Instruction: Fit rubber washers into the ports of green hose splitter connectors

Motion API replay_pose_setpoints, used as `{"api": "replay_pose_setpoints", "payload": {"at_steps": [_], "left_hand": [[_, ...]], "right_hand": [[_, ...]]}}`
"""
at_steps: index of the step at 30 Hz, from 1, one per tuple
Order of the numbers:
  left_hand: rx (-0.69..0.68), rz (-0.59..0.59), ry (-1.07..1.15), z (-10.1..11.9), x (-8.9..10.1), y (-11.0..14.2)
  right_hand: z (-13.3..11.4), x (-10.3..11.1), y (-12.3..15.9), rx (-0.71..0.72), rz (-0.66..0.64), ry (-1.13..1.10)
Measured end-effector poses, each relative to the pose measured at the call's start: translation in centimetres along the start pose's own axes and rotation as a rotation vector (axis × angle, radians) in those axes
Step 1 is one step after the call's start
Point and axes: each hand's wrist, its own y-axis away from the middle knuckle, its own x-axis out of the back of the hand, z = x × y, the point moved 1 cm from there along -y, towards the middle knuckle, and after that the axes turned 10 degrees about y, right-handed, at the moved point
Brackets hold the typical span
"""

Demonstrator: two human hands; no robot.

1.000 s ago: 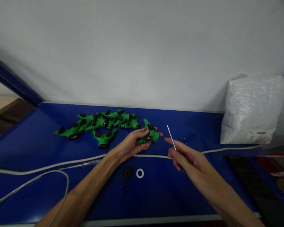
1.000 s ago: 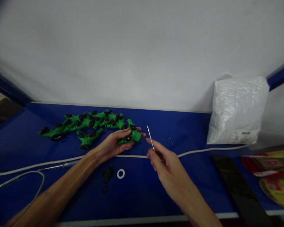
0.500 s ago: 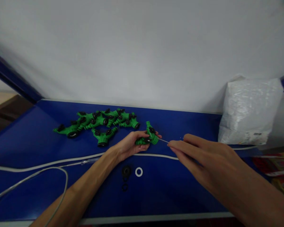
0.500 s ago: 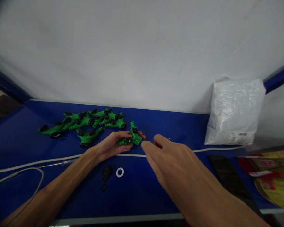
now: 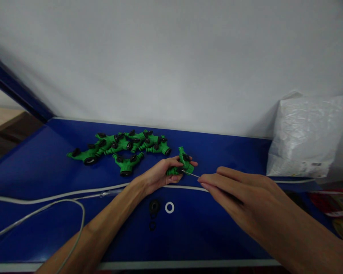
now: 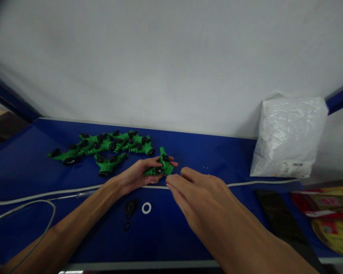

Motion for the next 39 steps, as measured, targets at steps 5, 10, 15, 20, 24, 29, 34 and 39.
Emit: {"api": "replay_pose_setpoints", "payload": {"at_steps": [5, 10, 15, 20, 24, 29, 34, 39], "left_hand": [[-0.003, 0.011, -0.017, 0.0, 0.1, -0.1], [-0.017, 0.004, -0.019, 0.0, 0.1, -0.1], [-0.016, 0.012, -0.013, 0.1, 0.0, -0.1], [-0.015, 0.02, -0.021, 0.1, 0.0, -0.1], [-0.031, 0.029, -0.029, 0.0, 0.0, -0.1], [-0.042, 0.026, -0.031, -0.1, 0.0, -0.1], [-0.036, 0.01, -0.036, -0.1, 0.1, -0.2], [-0.057, 0.014, -0.066, -0.1, 0.1, -0.3]], "right_hand": [[0.0, -0.2, -0.1, -0.007, 0.043, 0.002], [-0.1, -0.2, -0.1, -0.015, 0.047, -0.002], [0.1, -0.2, -0.1, -0.032, 0.028, -0.03], [0.1, -0.2, -0.1, -0.04, 0.004, -0.055], [0.2, -0.3, -0.4, -0.076, -0.06, -0.102], [0.4, 0.1, -1.0, -0.145, -0.113, -0.192], [0.3, 0.3, -1.6, -0.201, -0.139, -0.312], [0.0, -0.1, -1.6, -0.211, -0.158, -0.28]]}}
